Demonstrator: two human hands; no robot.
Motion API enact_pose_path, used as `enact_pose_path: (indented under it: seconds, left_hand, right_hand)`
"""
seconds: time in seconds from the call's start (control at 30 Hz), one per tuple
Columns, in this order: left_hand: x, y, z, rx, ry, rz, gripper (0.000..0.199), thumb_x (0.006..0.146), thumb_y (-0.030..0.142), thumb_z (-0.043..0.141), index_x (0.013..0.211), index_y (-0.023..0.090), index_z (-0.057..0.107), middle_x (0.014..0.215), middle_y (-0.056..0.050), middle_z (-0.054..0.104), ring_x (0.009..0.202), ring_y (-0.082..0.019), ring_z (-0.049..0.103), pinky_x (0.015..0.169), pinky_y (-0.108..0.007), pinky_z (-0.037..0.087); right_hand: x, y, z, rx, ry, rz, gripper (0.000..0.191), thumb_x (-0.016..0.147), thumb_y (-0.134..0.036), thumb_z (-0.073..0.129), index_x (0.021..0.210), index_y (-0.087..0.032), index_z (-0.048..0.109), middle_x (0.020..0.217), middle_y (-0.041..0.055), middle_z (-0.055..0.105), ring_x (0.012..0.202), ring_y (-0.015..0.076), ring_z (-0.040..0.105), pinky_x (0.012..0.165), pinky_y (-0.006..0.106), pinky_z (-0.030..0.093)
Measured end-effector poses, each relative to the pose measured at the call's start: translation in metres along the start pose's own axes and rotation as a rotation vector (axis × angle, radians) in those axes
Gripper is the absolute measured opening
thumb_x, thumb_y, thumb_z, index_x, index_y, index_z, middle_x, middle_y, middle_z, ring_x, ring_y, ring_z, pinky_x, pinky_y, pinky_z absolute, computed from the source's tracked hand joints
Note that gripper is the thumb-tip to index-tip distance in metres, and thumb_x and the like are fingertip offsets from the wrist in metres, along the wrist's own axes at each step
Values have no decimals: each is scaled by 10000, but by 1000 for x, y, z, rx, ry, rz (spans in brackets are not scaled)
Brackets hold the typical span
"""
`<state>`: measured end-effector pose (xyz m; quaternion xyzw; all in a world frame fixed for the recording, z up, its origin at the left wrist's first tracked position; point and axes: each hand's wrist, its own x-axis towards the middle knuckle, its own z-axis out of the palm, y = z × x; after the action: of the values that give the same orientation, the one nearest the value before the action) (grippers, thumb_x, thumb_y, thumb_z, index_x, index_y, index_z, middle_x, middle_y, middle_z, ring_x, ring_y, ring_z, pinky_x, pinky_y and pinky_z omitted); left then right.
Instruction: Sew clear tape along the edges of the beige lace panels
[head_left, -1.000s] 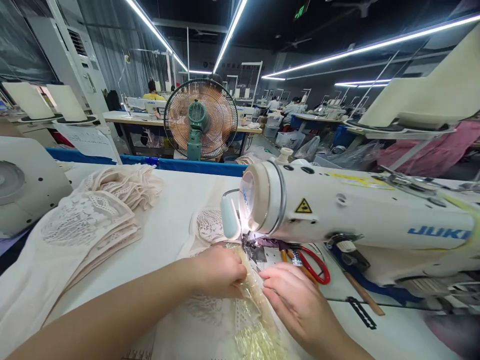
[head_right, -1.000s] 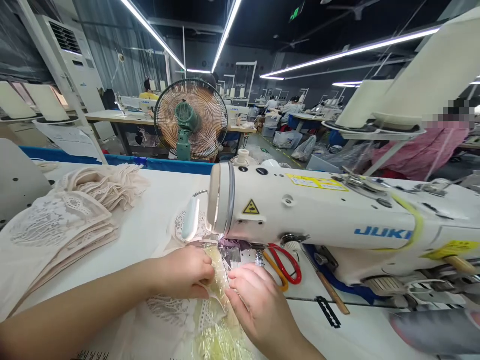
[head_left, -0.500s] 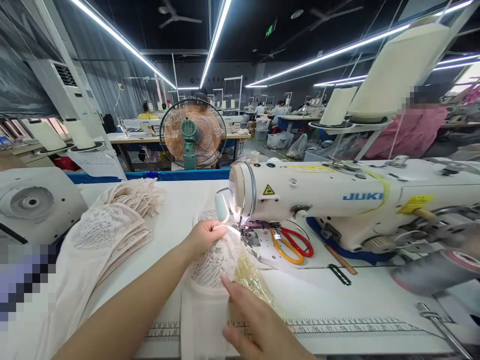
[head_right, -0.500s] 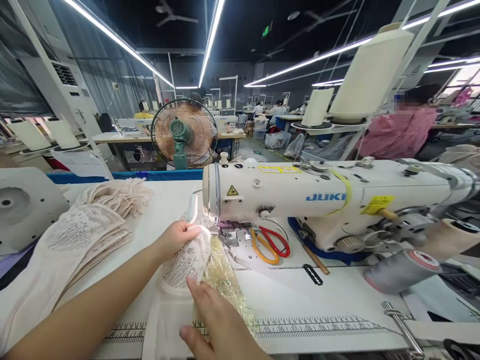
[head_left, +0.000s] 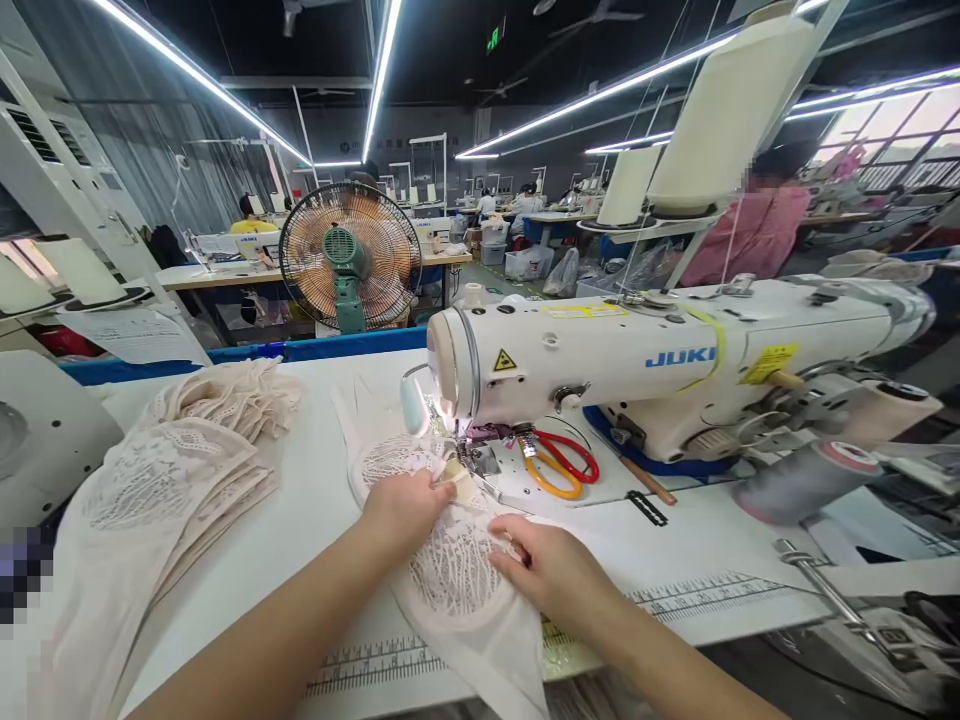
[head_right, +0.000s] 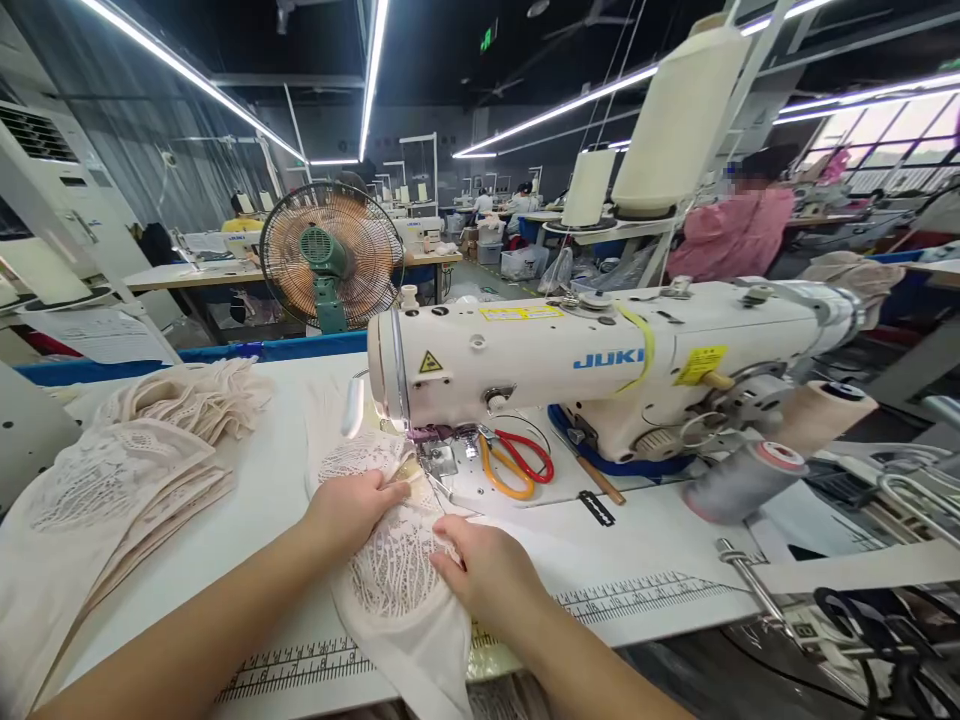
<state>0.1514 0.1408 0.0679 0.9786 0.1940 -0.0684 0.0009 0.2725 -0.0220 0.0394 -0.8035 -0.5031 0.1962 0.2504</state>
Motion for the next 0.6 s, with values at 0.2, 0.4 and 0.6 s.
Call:
enact_pose_path:
  seconds: [0.2, 0.4, 0.6]
  left_hand:
    - [17, -8, -5, 22, -97, 36, 613, 698, 119, 511, 1291, 271, 480, 808, -63, 647, 679, -264, 625, 495, -260, 375]
    - [19, -14, -17, -41, -90, -4, 491, 747, 175, 510, 1221, 296, 538, 808, -50, 635, 660, -248, 613, 486, -275, 399]
    - [6, 8, -2, 109, 383, 311, 257, 844, 152, 412, 801, 121, 663, 867, -117, 618, 895, -278, 573, 808, -431, 454]
  right_hand:
    - [12, -8, -4, -180, -116, 0, 497, 832, -244, 441, 1321, -165, 463, 713, 52, 650, 678, 214, 572, 579, 274, 361]
    - [29, -14, -12, -276, -235, -12, 540, 827, -224, 454, 1358, -140, 405, 768, 68, 654, 708, 218, 579, 579, 270, 369]
    - [35, -10, -18, -281, -281, -102, 519, 842, -240, 441, 1349, -135, 409, 773, 60, 664, 709, 211, 601, 585, 265, 388]
